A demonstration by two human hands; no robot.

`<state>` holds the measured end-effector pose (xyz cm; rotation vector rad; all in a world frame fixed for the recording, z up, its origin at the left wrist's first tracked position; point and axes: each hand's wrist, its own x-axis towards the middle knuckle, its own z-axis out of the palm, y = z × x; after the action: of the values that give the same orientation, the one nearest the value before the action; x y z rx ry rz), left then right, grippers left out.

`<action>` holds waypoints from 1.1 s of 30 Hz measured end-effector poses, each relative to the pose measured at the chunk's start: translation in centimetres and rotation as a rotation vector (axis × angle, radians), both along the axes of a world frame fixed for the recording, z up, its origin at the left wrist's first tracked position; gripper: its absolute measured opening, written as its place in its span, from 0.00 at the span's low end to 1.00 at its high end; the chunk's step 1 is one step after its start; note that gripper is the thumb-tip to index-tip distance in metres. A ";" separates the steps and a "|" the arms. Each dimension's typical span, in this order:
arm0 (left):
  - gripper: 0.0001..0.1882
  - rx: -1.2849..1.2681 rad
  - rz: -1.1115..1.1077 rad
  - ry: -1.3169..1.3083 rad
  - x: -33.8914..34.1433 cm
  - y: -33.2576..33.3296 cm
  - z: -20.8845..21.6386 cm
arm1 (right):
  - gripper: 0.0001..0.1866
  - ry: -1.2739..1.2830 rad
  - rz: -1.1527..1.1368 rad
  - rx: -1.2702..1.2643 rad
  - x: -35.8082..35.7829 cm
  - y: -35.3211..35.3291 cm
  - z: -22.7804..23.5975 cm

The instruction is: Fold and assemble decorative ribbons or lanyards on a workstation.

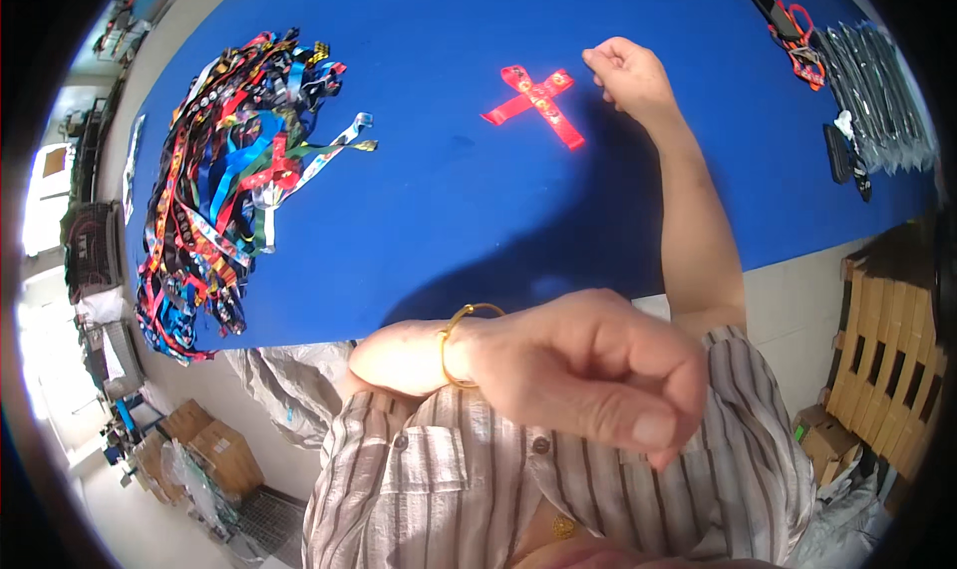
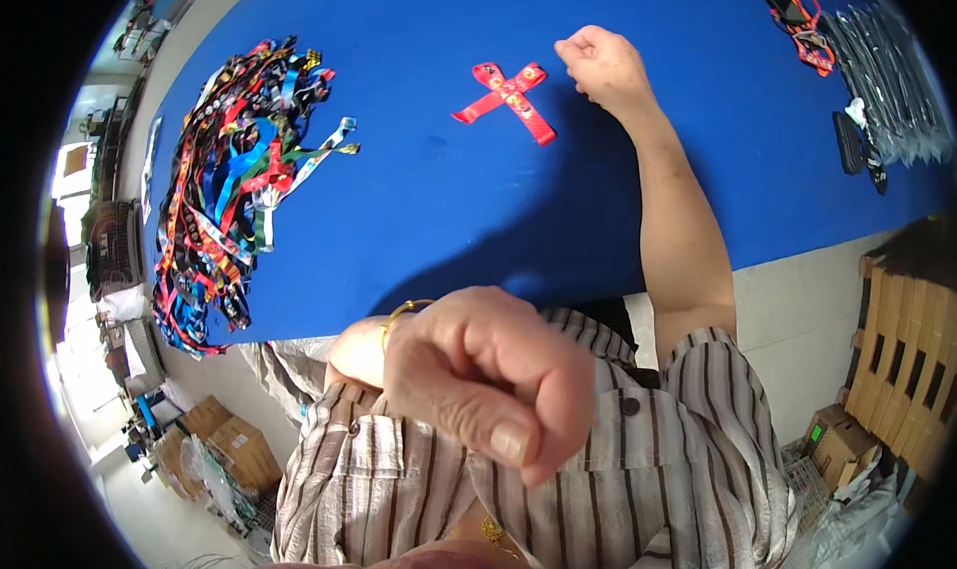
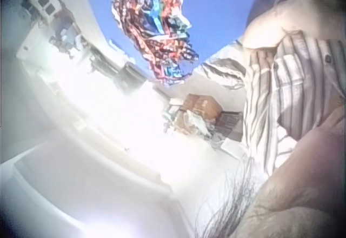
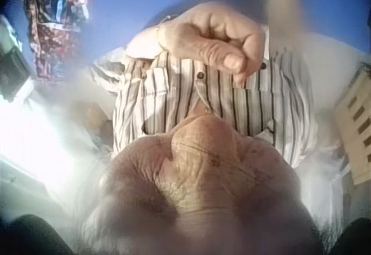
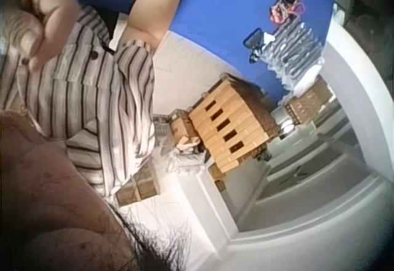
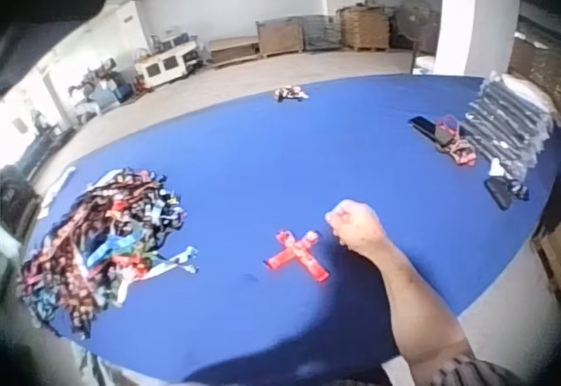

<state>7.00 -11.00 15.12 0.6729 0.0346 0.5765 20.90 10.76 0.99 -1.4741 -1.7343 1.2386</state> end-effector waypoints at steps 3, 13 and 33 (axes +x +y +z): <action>0.15 -0.156 -0.024 -0.075 -1.4 -0.2 0.1 | 0.14 0.018 -0.025 -0.030 -0.5 0.1 0.0; 0.15 -0.113 0.079 -0.684 2.1 -2.1 -0.6 | 0.14 -0.023 -0.016 -0.039 -0.4 0.8 -0.8; 0.12 -0.280 -0.061 -0.622 1.0 -3.2 0.7 | 0.14 -0.037 0.019 -0.002 -0.6 0.1 -0.2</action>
<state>7.98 -14.24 15.84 0.2028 -0.4767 0.6863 20.31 10.87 0.79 -1.4941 -1.7756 1.2294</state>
